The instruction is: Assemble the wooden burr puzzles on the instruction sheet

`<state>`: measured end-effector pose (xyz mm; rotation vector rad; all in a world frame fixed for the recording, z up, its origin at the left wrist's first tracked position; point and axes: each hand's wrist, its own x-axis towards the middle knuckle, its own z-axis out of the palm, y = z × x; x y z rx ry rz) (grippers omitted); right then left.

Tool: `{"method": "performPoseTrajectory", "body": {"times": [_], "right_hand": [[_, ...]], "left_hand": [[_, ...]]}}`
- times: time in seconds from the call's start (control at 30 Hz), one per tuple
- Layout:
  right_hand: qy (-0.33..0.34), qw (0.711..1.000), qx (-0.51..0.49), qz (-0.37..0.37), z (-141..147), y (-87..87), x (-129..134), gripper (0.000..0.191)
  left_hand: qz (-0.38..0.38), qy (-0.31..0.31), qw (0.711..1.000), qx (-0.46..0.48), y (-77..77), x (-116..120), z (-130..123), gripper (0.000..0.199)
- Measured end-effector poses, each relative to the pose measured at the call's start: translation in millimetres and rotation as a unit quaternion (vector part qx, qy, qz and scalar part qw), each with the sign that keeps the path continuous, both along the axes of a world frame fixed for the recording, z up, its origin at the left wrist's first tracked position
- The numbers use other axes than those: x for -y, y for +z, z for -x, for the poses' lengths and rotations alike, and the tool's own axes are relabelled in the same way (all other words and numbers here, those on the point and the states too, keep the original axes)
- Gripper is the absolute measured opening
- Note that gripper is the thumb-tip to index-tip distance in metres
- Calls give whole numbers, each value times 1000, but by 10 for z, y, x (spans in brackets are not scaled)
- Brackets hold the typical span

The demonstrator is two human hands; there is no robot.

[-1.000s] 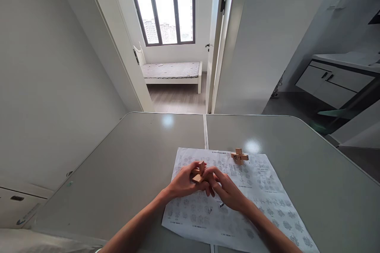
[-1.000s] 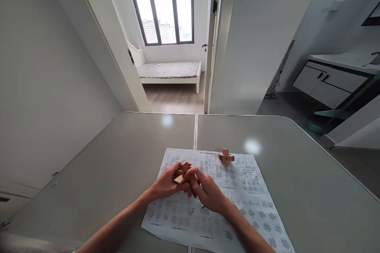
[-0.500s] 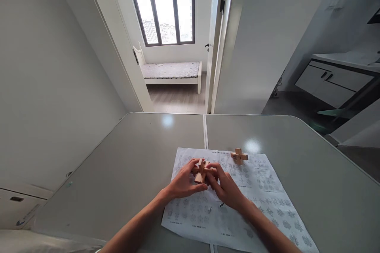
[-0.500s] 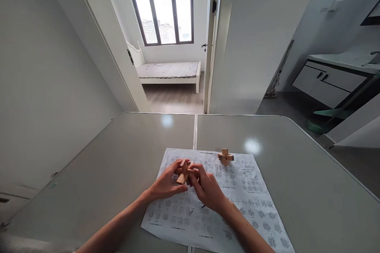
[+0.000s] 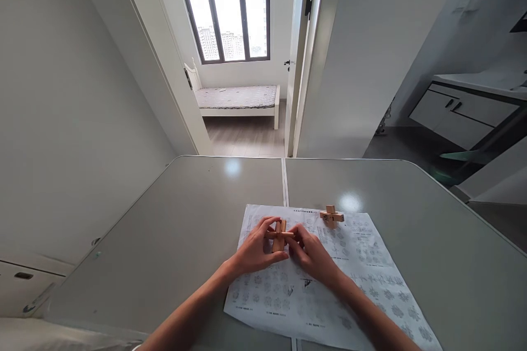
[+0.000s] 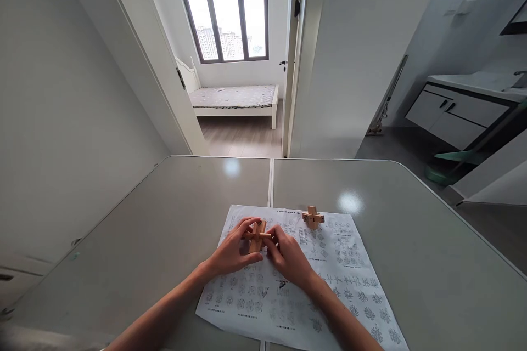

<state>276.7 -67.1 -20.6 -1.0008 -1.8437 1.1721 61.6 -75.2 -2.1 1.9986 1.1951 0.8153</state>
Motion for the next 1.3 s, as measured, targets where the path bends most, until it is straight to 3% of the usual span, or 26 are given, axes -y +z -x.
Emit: {"method": "performPoseTrajectory", "body": {"times": [0.3,0.43,0.6,0.97,1.3], "right_hand": [[-17,999,39,-31,-9,-2,-25,27],[-15,997,60,-55,-20,25,-21,26],[-3,998,47,-44,-33,33,-35,31],[-20,997,48,-61,-37,2,-79,33],[-28,997,44,-60,-18,55,-102,36]], "left_hand": [[-23,54,998,-23,-7,-24,-32,83],[-16,49,999,-9,-25,-45,-5,87],[11,19,1000,23,18,-70,20,79],[-28,91,995,-4,3,-28,-67,77],[-62,117,991,1,57,-55,-25,67]]}}
